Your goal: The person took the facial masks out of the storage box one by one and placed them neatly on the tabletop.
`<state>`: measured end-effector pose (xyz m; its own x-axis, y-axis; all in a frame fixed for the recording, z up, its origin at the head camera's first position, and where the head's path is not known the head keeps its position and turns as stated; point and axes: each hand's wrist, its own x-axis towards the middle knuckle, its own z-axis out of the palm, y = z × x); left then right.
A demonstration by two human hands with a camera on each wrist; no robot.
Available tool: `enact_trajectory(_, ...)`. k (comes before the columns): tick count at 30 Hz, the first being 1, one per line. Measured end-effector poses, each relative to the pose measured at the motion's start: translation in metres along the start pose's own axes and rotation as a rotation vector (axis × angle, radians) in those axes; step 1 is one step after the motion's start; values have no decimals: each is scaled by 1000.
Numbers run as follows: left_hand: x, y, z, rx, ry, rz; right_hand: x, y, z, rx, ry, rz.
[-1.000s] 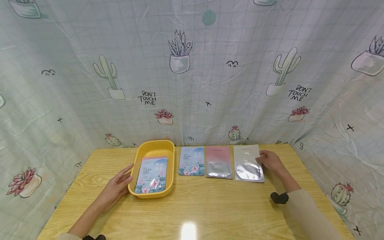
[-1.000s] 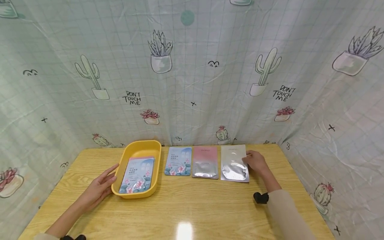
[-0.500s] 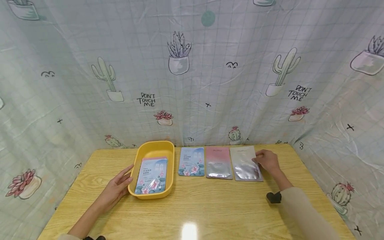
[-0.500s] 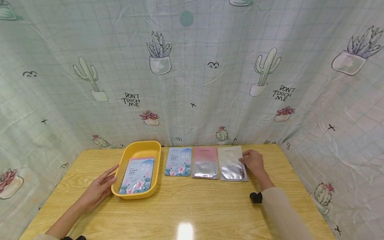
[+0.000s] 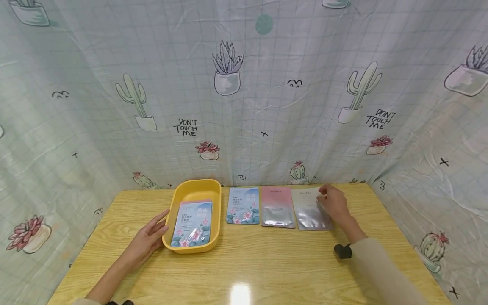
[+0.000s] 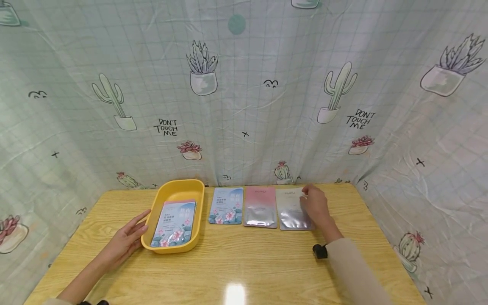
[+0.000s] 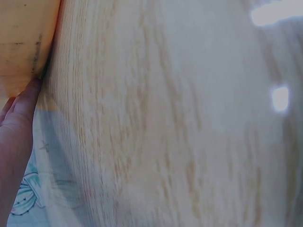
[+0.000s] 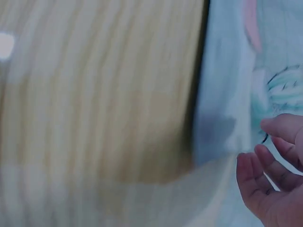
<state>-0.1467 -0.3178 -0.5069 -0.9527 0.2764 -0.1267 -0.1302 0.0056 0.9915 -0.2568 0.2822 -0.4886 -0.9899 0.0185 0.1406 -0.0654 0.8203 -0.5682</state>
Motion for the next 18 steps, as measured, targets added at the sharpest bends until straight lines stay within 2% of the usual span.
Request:
enact_trajectory(3, 0, 0, 0, 5, 1, 2, 2, -16, 5, 21, -12, -83)
enact_trajectory(8, 0, -1, 0, -3, -4, -4, 5, -49, 14, 80, -80, -187)
enact_trajectory(14, 0, -1, 0, -4, 4, -11, 10, -85, 28, 135, -167, -241)
enact_trajectory(18, -1, -1, 1, -6, 2, -8, 11, -108, 39, 147, -175, -272)
